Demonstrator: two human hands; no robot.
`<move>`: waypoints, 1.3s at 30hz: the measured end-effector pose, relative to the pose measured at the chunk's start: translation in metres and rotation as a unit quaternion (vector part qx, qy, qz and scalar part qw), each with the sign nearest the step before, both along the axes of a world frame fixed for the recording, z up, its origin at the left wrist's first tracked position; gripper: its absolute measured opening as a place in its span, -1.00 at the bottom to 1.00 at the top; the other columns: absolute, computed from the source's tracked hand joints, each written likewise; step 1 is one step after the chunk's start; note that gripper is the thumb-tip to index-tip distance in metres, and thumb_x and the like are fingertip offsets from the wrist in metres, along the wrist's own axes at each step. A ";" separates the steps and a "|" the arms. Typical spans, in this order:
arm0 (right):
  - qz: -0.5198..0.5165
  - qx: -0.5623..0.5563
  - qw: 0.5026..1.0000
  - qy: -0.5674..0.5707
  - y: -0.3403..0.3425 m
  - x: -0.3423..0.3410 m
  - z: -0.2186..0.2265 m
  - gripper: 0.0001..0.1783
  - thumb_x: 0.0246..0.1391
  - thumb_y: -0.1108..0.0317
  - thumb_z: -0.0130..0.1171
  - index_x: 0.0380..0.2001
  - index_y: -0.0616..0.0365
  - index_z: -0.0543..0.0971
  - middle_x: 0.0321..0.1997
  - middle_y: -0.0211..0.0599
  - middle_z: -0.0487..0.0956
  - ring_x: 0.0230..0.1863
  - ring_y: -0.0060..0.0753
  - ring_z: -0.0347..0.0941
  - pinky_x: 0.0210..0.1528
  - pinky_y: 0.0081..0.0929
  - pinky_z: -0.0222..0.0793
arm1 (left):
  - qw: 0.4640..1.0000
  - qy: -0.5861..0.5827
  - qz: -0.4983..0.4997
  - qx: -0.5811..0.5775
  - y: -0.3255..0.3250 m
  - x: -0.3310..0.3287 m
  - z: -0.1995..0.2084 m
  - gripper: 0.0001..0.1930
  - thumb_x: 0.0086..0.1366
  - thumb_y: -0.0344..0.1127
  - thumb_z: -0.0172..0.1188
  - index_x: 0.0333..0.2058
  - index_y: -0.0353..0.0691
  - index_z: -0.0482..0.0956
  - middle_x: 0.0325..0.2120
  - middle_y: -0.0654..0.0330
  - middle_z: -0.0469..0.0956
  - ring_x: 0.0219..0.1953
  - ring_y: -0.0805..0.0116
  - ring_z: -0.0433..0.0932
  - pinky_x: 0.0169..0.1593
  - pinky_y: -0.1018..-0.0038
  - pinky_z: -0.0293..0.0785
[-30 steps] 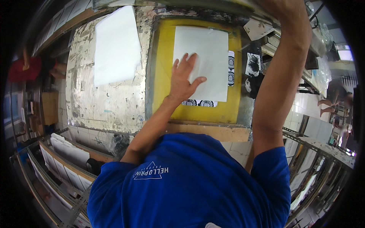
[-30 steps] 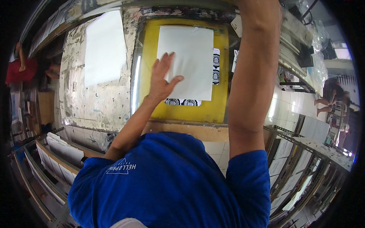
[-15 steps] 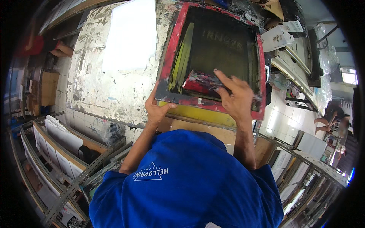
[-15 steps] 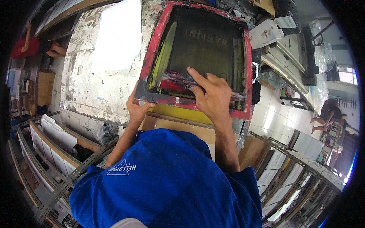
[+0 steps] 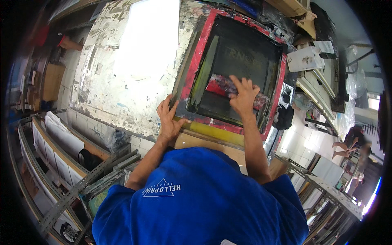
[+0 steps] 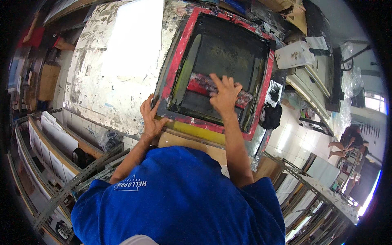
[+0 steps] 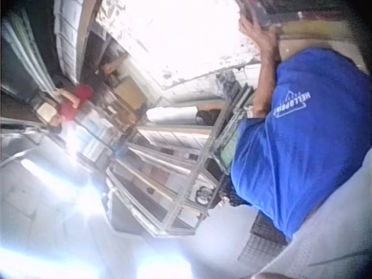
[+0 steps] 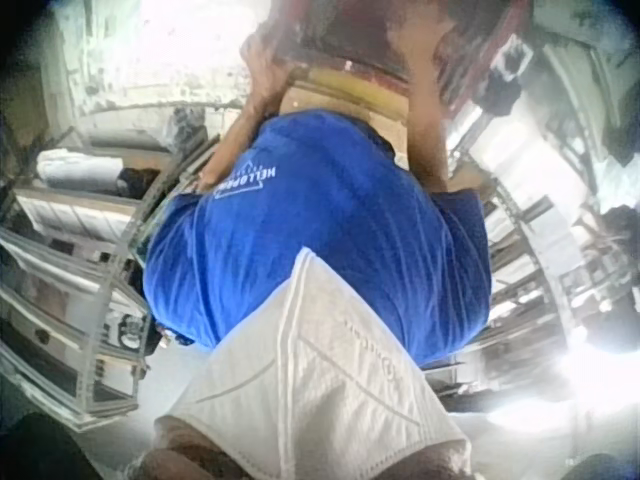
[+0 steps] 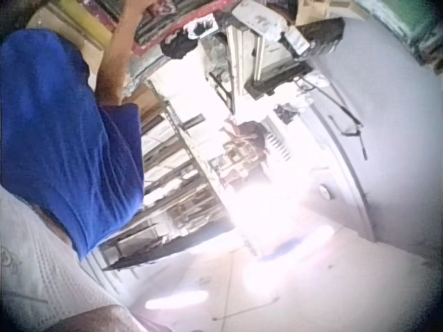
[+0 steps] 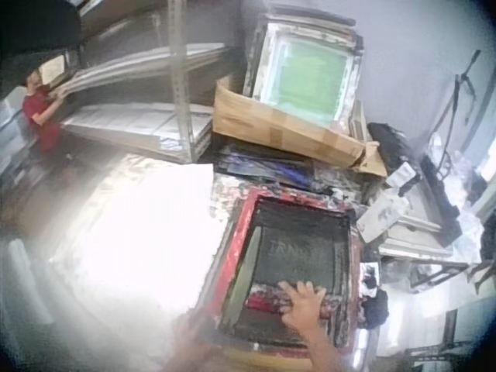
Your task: The person performs screen printing by placing a sheet of paper on a template, lowering a screen, and using a squeegee to apply ink. The person then lifts the screen, removes the printed sheet, and places it aside, repeating this process for multiple sheets.
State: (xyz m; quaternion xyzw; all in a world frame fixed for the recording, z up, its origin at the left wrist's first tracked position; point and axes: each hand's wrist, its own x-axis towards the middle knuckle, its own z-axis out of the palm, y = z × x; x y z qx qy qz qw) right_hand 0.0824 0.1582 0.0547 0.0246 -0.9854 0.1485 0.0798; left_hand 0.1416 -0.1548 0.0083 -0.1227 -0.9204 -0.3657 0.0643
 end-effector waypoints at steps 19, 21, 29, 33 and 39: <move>0.035 0.005 0.995 0.091 0.108 -0.244 -0.007 -0.26 -0.16 0.26 0.42 0.21 -0.35 0.59 -0.10 -0.27 0.59 0.08 -0.11 0.46 0.13 0.06 0.16 | 0.999 0.001 -0.009 0.038 -0.005 0.002 -0.003 -0.02 -0.21 -0.01 0.63 0.23 -0.30 0.51 0.34 -0.18 0.28 0.32 -0.17 0.25 0.36 0.00 0.10; 0.050 -0.011 0.990 0.132 0.118 -0.258 -0.013 -0.34 -0.11 0.27 0.42 0.17 -0.33 0.63 -0.14 -0.26 0.66 0.04 -0.08 0.52 0.13 0.02 0.21 | 0.999 0.001 -0.009 0.040 -0.004 0.002 -0.001 -0.01 -0.21 0.01 0.62 0.24 -0.29 0.51 0.33 -0.18 0.30 0.31 -0.16 0.26 0.36 0.01 0.10; -0.011 -0.131 0.991 0.040 0.101 -0.246 0.034 -0.30 -0.09 0.39 0.42 0.22 -0.22 0.60 0.12 -0.16 0.68 -0.11 -0.21 0.66 0.06 -0.39 0.48 | 0.997 -0.050 -0.003 0.056 -0.008 0.009 -0.004 0.05 -0.23 0.10 0.62 0.26 -0.29 0.48 0.18 -0.14 0.40 0.23 -0.09 0.30 0.32 0.05 0.12; -0.022 -0.314 0.947 0.058 0.137 -0.216 0.031 -0.27 -0.06 0.46 0.42 0.25 -0.26 0.59 0.06 -0.26 0.73 -0.01 -0.38 0.66 0.10 -0.44 0.46 | 0.996 -0.038 0.010 0.086 -0.003 0.010 -0.008 0.07 -0.24 0.07 0.64 0.27 -0.30 0.46 0.09 -0.07 0.43 0.17 -0.04 0.30 0.31 0.10 0.14; -0.069 -0.432 0.897 -0.066 0.061 -0.074 0.092 -0.23 -0.06 0.63 0.34 0.29 -0.07 0.56 0.20 -0.29 0.64 0.11 -0.45 0.57 0.22 -0.51 0.39 | 0.985 0.031 0.016 0.169 0.003 0.008 0.009 0.05 -0.21 -0.02 0.67 0.26 -0.37 0.45 0.04 -0.02 0.43 0.14 0.03 0.29 0.27 0.19 0.20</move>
